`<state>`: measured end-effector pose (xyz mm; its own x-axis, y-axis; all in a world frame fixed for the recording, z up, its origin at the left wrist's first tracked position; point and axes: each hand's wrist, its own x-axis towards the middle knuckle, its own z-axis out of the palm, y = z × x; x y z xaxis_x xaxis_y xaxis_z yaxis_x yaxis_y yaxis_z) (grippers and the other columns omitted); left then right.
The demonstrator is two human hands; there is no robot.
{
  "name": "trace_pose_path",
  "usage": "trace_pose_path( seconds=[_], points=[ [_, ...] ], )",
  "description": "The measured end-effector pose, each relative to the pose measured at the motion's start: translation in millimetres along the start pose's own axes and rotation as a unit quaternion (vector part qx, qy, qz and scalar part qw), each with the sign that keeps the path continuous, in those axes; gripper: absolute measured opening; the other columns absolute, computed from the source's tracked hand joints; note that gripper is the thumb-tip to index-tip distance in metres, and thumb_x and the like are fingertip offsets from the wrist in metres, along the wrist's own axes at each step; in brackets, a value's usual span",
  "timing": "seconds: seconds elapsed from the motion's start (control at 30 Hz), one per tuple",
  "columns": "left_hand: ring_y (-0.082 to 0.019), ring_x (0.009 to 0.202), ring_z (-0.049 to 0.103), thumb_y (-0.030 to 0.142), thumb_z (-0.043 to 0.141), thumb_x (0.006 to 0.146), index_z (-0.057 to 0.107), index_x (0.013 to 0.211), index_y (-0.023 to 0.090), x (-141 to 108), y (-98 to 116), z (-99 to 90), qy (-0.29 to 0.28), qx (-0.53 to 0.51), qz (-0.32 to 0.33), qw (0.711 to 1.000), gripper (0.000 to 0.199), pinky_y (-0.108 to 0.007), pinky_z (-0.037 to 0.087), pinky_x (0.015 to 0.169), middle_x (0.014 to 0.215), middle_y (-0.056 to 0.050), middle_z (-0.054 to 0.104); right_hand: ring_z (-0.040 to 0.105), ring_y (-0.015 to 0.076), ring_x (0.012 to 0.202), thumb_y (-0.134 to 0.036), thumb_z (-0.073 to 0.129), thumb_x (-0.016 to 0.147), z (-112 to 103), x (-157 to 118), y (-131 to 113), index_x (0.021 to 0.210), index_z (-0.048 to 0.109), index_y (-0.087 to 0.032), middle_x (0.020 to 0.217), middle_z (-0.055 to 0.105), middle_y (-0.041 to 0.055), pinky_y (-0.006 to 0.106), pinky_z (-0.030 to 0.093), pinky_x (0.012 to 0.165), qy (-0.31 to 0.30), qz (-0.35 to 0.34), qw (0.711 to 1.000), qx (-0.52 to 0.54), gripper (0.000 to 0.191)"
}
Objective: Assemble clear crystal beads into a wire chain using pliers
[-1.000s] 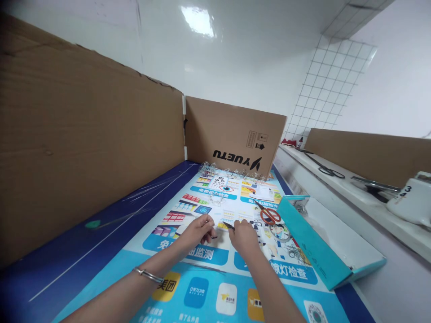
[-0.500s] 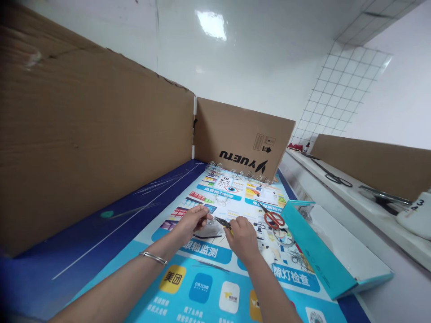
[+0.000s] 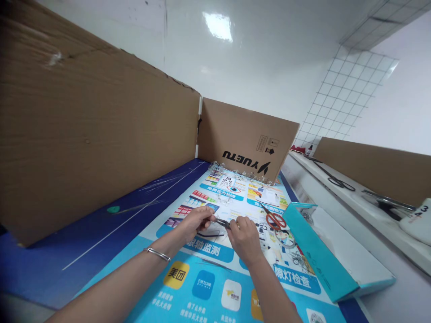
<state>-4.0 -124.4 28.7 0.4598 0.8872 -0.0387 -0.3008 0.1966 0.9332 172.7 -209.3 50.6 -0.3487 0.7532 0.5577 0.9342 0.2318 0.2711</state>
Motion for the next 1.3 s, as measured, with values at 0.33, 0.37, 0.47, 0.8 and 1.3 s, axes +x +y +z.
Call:
trace_pose_path(
  seconds=[0.33,0.37,0.47,0.8,1.3],
  points=[
    [-0.004,0.039,0.041,0.035,0.057,0.067,0.049,0.071,0.014,1.9,-0.5,-3.8,-0.02,0.014,-0.019,1.0,0.022,-0.015,0.023,0.035,0.063,0.0,0.057,0.042,0.0191,0.081,-0.027,0.04,0.086,-0.2,-1.1,1.9,0.096,0.056,-0.018,0.085,0.049,0.0076,0.032,0.032,0.074,0.024,-0.041,0.998,-0.027,0.021],
    [-0.004,0.039,0.041,0.035,0.057,0.067,0.049,0.071,0.014,2.3,-0.6,-4.2,-0.022,0.016,-0.02,0.999,0.022,-0.015,0.022,0.035,0.063,0.0,0.058,0.042,0.019,0.081,-0.027,0.041,0.086,-0.2,-1.4,2.2,0.097,0.056,-0.018,0.084,0.049,0.0074,0.032,0.032,0.074,0.024,-0.044,0.998,-0.027,0.021],
    [-0.004,0.038,0.041,0.034,0.057,0.067,0.049,0.071,0.014,2.6,-0.5,-5.0,-0.031,0.021,-0.022,0.999,0.021,-0.015,0.023,0.036,0.062,-0.001,0.059,0.042,0.0186,0.081,-0.026,0.041,0.086,-0.9,-1.8,2.8,0.097,0.056,-0.018,0.084,0.049,0.0073,0.032,0.032,0.073,0.026,-0.052,0.998,-0.024,0.02],
    [-0.004,0.037,0.043,0.035,0.058,0.067,0.052,0.071,0.014,1.2,2.7,-5.4,-0.05,0.04,-0.028,0.998,0.022,-0.015,0.02,0.035,0.061,0.0,0.059,0.043,0.0179,0.081,-0.024,0.042,0.086,-3.4,-1.4,3.2,0.098,0.056,-0.019,0.084,0.05,0.0073,0.032,0.033,0.074,0.043,-0.067,0.997,-0.022,0.02],
    [-0.005,0.038,0.044,0.034,0.055,0.07,0.052,0.073,0.014,0.5,3.6,-5.2,-0.076,0.073,0.019,0.994,0.021,-0.016,0.024,0.035,0.06,-0.002,0.06,0.042,0.017,0.076,-0.023,0.04,0.087,-3.1,-2.9,4.7,0.095,0.057,-0.017,0.08,0.051,0.006,0.031,0.032,0.07,0.015,-0.081,0.996,-0.024,0.019]
  ],
)
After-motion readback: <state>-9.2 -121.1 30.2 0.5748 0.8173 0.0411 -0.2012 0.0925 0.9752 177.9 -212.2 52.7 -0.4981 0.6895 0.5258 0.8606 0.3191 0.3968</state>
